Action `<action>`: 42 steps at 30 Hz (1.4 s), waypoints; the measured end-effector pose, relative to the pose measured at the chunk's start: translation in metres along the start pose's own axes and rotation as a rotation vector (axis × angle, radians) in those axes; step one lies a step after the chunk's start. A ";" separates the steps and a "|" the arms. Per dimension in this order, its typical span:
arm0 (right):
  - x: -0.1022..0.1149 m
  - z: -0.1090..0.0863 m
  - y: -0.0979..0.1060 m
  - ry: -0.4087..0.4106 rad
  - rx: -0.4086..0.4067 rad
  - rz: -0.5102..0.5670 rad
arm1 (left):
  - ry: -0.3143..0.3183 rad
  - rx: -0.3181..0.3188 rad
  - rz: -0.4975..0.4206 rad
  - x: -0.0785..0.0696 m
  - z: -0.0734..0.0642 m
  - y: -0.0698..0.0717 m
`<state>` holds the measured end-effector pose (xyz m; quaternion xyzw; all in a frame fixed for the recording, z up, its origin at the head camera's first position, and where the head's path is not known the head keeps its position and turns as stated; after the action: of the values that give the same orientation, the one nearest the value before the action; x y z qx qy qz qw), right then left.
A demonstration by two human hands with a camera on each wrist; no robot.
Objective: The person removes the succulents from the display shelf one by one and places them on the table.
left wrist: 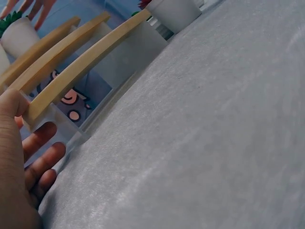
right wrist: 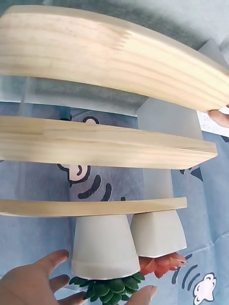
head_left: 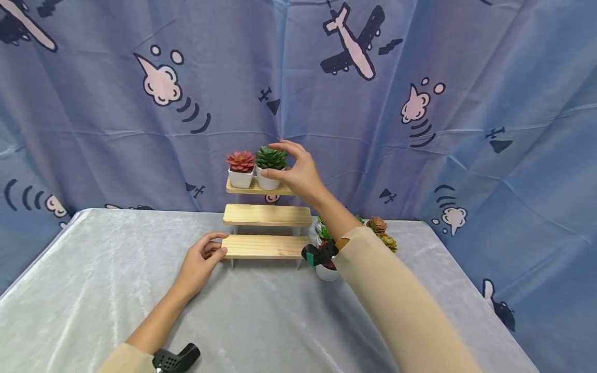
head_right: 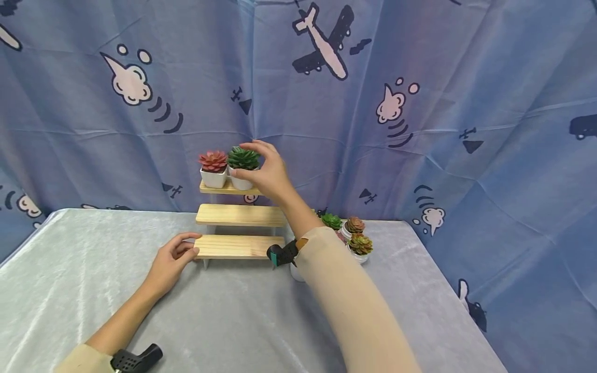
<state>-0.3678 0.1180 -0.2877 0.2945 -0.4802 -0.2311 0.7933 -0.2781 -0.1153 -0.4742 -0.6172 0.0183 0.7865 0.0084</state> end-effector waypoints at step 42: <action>-0.039 -0.095 0.100 -0.064 -0.096 0.079 | -0.015 0.028 0.008 -0.005 -0.004 -0.001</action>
<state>-0.2915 0.2388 -0.2780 0.2295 -0.5051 -0.2319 0.7990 -0.2728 -0.1148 -0.4703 -0.6110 0.0318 0.7909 0.0141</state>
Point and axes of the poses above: each hand's wrist, its own z-axis towards the middle knuckle, its own y-axis out of the back of the hand, x = y × z, the point moved 2 cm from there along z, towards the middle knuckle, and after that the axes turned 15 degrees about -z, right-handed, at the moved point
